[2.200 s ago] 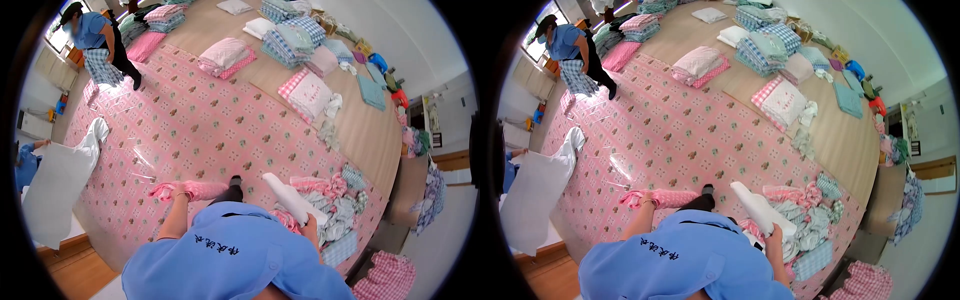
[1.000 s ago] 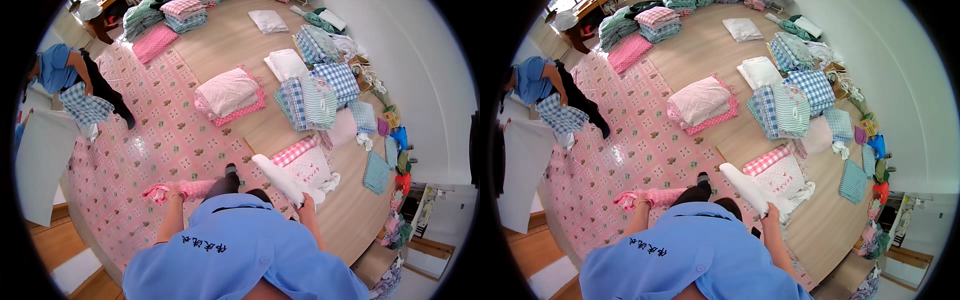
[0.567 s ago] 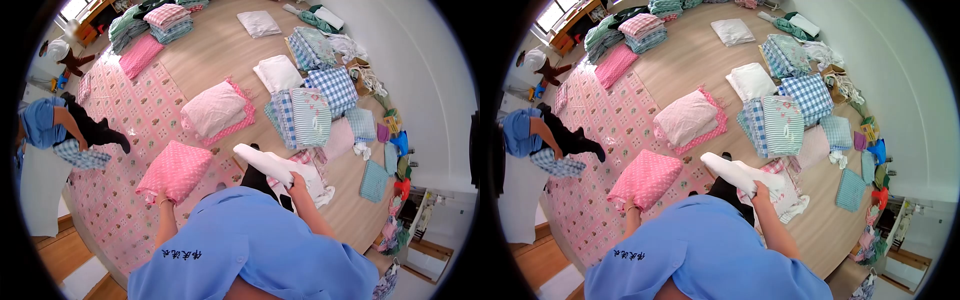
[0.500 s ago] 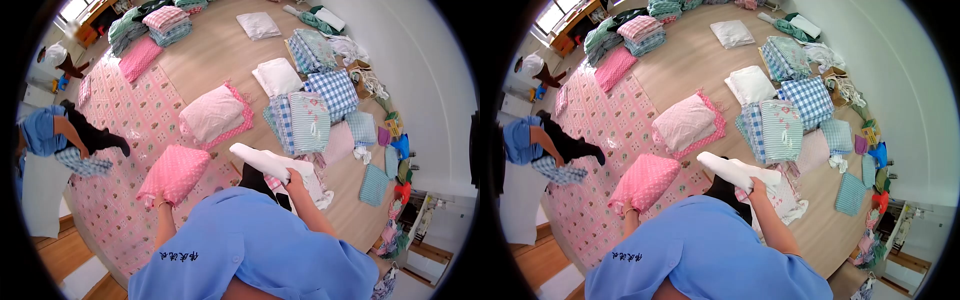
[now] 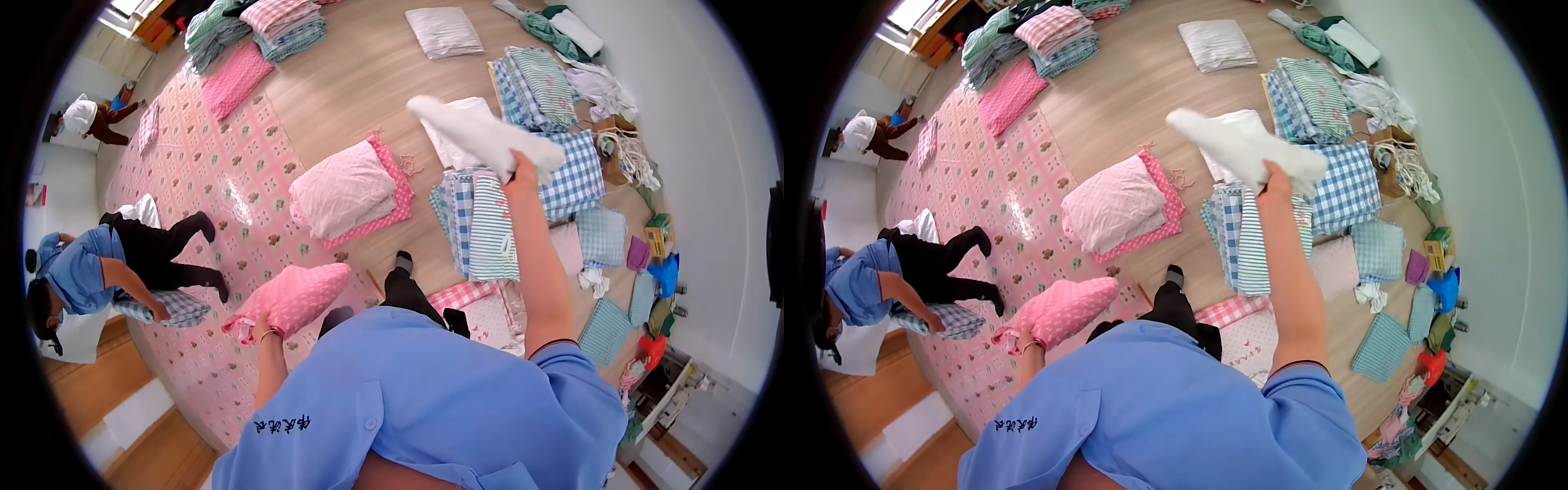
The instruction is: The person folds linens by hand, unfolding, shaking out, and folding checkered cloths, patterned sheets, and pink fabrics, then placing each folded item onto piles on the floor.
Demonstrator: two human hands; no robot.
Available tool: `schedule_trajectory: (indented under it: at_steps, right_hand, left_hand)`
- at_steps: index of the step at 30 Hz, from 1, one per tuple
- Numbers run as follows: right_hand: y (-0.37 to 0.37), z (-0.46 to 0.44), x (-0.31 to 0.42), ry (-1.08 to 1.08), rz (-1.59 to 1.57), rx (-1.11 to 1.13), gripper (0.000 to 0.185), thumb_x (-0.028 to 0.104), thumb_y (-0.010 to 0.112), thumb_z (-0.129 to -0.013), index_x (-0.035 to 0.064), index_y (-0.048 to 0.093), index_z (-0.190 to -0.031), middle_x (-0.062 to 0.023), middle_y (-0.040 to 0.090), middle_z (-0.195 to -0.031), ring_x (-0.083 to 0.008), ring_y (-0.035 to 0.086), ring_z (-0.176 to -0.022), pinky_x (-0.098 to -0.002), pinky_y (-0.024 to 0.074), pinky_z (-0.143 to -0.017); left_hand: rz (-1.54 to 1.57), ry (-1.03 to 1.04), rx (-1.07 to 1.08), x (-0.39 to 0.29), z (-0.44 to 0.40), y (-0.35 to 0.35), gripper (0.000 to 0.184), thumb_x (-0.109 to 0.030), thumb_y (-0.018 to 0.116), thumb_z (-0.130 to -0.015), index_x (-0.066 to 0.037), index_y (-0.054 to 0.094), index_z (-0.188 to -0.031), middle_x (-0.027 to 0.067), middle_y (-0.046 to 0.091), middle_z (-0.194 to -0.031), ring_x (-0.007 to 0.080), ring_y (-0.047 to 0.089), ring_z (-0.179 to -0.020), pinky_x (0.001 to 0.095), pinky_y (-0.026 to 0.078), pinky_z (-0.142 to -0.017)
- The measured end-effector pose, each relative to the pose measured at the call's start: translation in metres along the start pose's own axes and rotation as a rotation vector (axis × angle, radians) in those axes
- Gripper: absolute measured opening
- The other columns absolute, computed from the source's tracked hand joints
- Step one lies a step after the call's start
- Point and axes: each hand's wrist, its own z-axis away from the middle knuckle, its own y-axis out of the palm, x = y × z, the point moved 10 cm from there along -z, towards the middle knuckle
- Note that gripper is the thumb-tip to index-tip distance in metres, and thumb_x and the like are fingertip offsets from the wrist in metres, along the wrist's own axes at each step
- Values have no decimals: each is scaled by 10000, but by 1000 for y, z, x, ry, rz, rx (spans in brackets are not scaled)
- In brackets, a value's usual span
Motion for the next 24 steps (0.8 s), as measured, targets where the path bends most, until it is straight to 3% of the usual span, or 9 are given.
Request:
schedule_trajectory:
  at_steps: [3, 7, 9, 11, 15, 19, 20, 22, 24]
  right_hand:
    - [15, -43, 12, 27, -100, 76, 368, -2, 577, -683, 16, 479, -1038, -113, 554, -924, -268, 556, -814, -369, 491, -685]
    - [-13, -72, -1, -77, 27, -40, 242, 69, 572, -727, 19, 499, -953, -100, 554, -874, -247, 558, -745, -355, 488, -624]
    - [-38, -89, -51, 72, 188, 50, 117, 156, 532, -781, 42, 506, -795, -83, 545, -790, -211, 545, -671, -330, 465, -550]
    - [-78, -85, -118, 304, 376, 119, 252, 266, 533, -802, 24, 487, -853, -105, 544, -809, -224, 539, -735, -351, 453, -626]
    - [-110, 50, -228, 519, 518, 248, 253, 279, 527, -802, 42, 461, -861, -93, 537, -759, -217, 538, -747, -374, 447, -643]
    - [-159, 164, -316, 852, 580, 194, 447, 368, 536, -789, 52, 369, -1057, -168, 484, -983, -318, 495, -896, -479, 436, -744]
    - [-155, 186, -323, 859, 577, 194, 447, 368, 536, -789, 52, 369, -1057, -168, 484, -983, -318, 495, -896, -479, 436, -744]
    - [-151, 219, -332, 909, 439, 92, 711, 424, 550, -765, 41, 193, -1247, -207, 340, -1161, -379, 407, -1023, -513, 421, -770]
    - [-156, 223, -340, 853, 340, 70, 786, 448, 569, -742, 52, 146, -1272, -211, 282, -1213, -398, 379, -1053, -529, 414, -776]
  left_hand:
    - [19, 10, 56, 7, 23, 11, 483, -7, 632, -593, 139, 423, -1003, 160, 536, -910, 259, 569, -746, 320, 492, -647]
    - [-34, 59, 91, 20, 14, 24, 528, -30, 656, -567, 129, 423, -1013, 142, 533, -917, 241, 557, -754, 308, 475, -646]
    - [-46, 4, 132, 21, 20, 32, 525, -31, 655, -570, 123, 428, -1018, 139, 534, -916, 241, 555, -763, 318, 475, -648]
    - [-8, -46, 259, 12, 54, 54, 510, -31, 657, -579, 109, 444, -1021, 138, 537, -919, 245, 553, -785, 340, 476, -650]
    - [-26, -39, 352, 6, 63, 72, 457, -32, 662, -611, 95, 470, -1006, 152, 549, -935, 264, 557, -817, 375, 484, -662]
    - [18, 11, 581, -20, 98, 109, 423, -11, 630, -662, 73, 456, -1038, 134, 549, -949, 255, 557, -842, 349, 477, -732]
    - [34, -6, 629, -28, 110, 107, 413, -12, 626, -669, 70, 457, -1038, 135, 550, -945, 252, 560, -838, 345, 478, -730]
    - [32, -24, 728, -39, 118, 113, 403, -12, 621, -677, 66, 458, -1037, 135, 550, -942, 250, 562, -834, 342, 479, -728]
    - [41, -22, 855, -46, 117, 115, 395, -26, 617, -691, 56, 458, -1043, 135, 551, -935, 248, 571, -806, 347, 489, -705]
